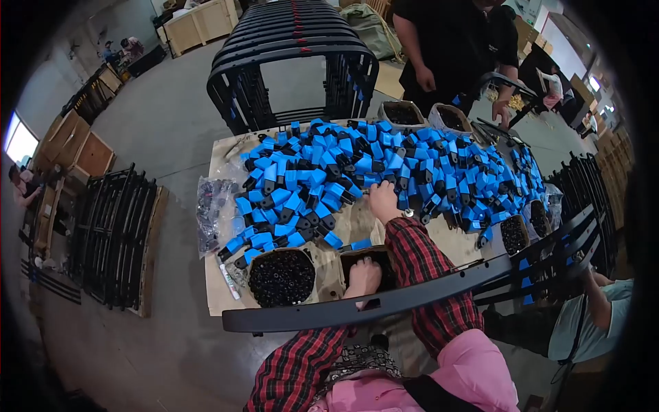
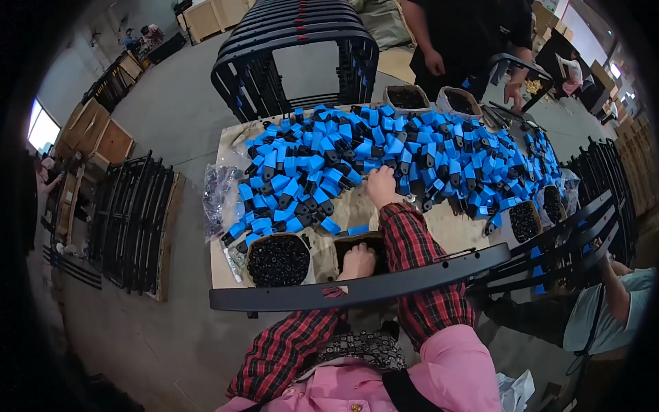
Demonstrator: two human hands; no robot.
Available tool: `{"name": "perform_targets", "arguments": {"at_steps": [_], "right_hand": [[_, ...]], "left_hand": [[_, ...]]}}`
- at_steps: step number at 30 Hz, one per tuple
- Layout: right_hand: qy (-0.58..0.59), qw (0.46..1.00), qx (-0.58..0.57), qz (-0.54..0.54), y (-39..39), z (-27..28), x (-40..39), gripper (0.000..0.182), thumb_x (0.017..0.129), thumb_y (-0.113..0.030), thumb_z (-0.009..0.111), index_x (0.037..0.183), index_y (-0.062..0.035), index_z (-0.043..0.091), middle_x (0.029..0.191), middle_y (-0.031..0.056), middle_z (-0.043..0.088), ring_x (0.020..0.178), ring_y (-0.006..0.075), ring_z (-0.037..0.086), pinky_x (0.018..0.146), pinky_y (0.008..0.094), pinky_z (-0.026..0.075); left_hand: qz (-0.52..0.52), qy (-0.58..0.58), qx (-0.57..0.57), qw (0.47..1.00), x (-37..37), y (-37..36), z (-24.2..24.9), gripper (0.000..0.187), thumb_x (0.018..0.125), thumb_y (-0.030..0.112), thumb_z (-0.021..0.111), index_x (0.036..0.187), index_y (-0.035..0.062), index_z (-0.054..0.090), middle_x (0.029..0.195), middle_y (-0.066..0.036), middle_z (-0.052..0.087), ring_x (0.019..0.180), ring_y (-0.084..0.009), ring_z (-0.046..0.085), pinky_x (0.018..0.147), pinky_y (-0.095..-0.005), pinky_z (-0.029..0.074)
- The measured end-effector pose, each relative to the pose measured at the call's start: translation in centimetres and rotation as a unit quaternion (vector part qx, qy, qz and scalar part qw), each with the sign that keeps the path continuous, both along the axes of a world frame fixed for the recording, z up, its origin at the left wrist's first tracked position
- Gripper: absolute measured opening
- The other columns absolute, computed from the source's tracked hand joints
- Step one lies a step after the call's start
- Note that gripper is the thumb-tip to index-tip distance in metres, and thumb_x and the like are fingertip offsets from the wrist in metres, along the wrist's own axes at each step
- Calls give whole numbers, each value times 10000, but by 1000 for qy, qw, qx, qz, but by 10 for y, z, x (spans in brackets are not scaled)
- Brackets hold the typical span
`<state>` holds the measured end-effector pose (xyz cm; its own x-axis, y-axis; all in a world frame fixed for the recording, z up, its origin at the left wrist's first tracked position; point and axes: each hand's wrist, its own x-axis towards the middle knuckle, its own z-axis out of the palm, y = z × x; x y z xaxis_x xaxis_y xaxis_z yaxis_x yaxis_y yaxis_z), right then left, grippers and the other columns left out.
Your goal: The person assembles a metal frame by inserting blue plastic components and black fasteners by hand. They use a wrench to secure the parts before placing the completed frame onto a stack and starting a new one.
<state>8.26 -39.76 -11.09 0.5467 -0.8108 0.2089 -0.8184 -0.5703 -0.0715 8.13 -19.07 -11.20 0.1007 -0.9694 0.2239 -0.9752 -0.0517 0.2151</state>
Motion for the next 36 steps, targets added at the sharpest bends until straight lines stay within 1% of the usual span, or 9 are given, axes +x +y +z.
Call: {"name": "perform_targets", "arguments": {"at_steps": [10, 15, 17, 21, 22, 24, 27, 31, 36], "right_hand": [[89, 993, -69, -25, 28, -10, -52, 185, 759, -97, 543, 903, -53, 436, 816, 175, 479, 747, 341, 543, 613, 407, 478], [-83, 968, 192, -136, 45, -8, -106, 299, 716, -215, 534, 922, 2, 531, 803, 197, 582, 677, 276, 570, 602, 347, 480], [-451, 760, 407, -231, 65, 4, -127, 306, 718, -232, 528, 889, 20, 551, 698, 149, 585, 614, 206, 549, 574, 316, 464], [-728, 477, 483, -100, 150, 31, -173, 208, 789, -156, 504, 949, -24, 494, 886, 99, 582, 643, 146, 535, 538, 270, 437], [-745, 423, 506, -99, 179, 65, -181, 208, 803, -135, 499, 981, -29, 483, 925, 104, 581, 664, 148, 546, 552, 273, 447], [-700, 464, 524, -139, 242, 111, -184, 263, 789, -110, 533, 1029, -27, 466, 923, 110, 581, 690, 156, 559, 564, 278, 458], [-579, 571, 577, -81, 311, 101, -161, 317, 776, -131, 562, 1060, -35, 459, 860, 76, 564, 651, 128, 545, 554, 233, 448], [-355, 764, 537, 39, 380, 77, -84, 400, 757, -173, 598, 1064, 20, 429, 859, 177, 579, 757, 305, 585, 649, 344, 454], [-263, 851, 444, 96, 423, 70, 1, 443, 765, -159, 589, 1122, 12, 389, 889, 212, 546, 816, 390, 548, 694, 387, 443]], "left_hand": [[-55, 114, 91, 988, 8, 3, 13, 158, 753, 89, 483, 776, -30, 585, 658, -182, 595, 590, -309, 613, 483, -372, 496], [-79, 153, 54, 984, 15, 21, 35, 133, 734, 122, 513, 756, 15, 589, 609, -158, 582, 596, -311, 610, 490, -359, 482], [-53, 153, 66, 985, 18, 22, 45, 165, 734, 143, 525, 817, 4, 554, 669, -173, 583, 650, -319, 607, 543, -374, 485], [60, 364, 0, 929, 24, 46, 65, 193, 752, 105, 538, 900, -2, 475, 735, -180, 559, 681, -326, 584, 591, -372, 460], [-12, 512, 6, 859, 35, 62, 33, 192, 812, 159, 542, 936, 21, 492, 756, -96, 606, 658, -152, 581, 531, -281, 437], [34, 717, 108, 687, 33, 109, 76, 196, 848, 166, 525, 963, 9, 493, 774, -67, 607, 663, -101, 561, 540, -236, 429], [72, 777, 169, 602, 34, 178, 82, 176, 875, 173, 500, 922, 4, 515, 812, -83, 614, 637, -111, 564, 581, -223, 434], [164, 625, 104, 756, 67, 264, 43, 158, 811, 134, 561, 879, -5, 588, 721, -21, 576, 606, -51, 487, 528, -200, 381], [249, 715, 111, 644, 144, 319, 50, 105, 815, 74, 530, 894, 6, 546, 672, -3, 510, 605, -87, 515, 529, -212, 415]]}}
